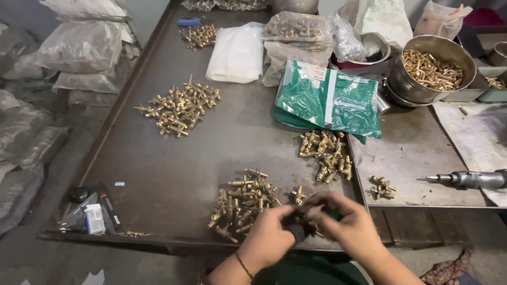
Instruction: Tightening small screws on brass metal valve fittings at a workbench.
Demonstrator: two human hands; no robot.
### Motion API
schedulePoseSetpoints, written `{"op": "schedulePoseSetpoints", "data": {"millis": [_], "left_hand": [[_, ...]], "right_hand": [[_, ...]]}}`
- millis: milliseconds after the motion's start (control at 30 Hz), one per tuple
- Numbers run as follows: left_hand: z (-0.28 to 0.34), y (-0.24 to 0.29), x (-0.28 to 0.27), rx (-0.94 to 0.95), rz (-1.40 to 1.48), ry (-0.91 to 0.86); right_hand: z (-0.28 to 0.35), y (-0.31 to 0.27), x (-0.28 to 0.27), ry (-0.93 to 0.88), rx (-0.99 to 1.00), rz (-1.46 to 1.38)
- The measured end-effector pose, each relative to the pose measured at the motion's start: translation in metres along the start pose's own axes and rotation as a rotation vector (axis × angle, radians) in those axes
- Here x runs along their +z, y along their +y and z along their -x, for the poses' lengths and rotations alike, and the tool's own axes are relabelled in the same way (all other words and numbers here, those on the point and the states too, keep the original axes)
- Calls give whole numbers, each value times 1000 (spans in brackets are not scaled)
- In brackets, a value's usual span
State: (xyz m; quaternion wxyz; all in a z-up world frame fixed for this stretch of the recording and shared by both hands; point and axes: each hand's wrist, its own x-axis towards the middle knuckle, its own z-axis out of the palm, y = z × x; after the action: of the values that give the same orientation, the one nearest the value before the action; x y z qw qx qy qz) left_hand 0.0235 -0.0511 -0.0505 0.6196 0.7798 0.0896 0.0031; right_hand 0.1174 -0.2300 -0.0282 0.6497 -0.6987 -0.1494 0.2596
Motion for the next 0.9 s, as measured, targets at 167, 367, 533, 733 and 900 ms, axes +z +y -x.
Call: {"op": "schedulePoseSetpoints", "data": {"millis": [167, 367, 533, 733, 900], "left_hand": [[-5, -1, -5, -77, 477, 62], [8, 10, -9, -87, 536, 98], [26, 30, -13, -13, 350, 106], [24, -1, -11, -65, 352, 55], [24, -27, -14, -225, 526, -2]], "right_hand": [[-2, 33, -21, 32, -174, 231], [9, 32, 1, -35, 135, 19], [4, 48, 3, -104, 218, -264], [7, 72, 6, -67, 208, -314], [10, 61, 9, -47, -568, 511]]}}
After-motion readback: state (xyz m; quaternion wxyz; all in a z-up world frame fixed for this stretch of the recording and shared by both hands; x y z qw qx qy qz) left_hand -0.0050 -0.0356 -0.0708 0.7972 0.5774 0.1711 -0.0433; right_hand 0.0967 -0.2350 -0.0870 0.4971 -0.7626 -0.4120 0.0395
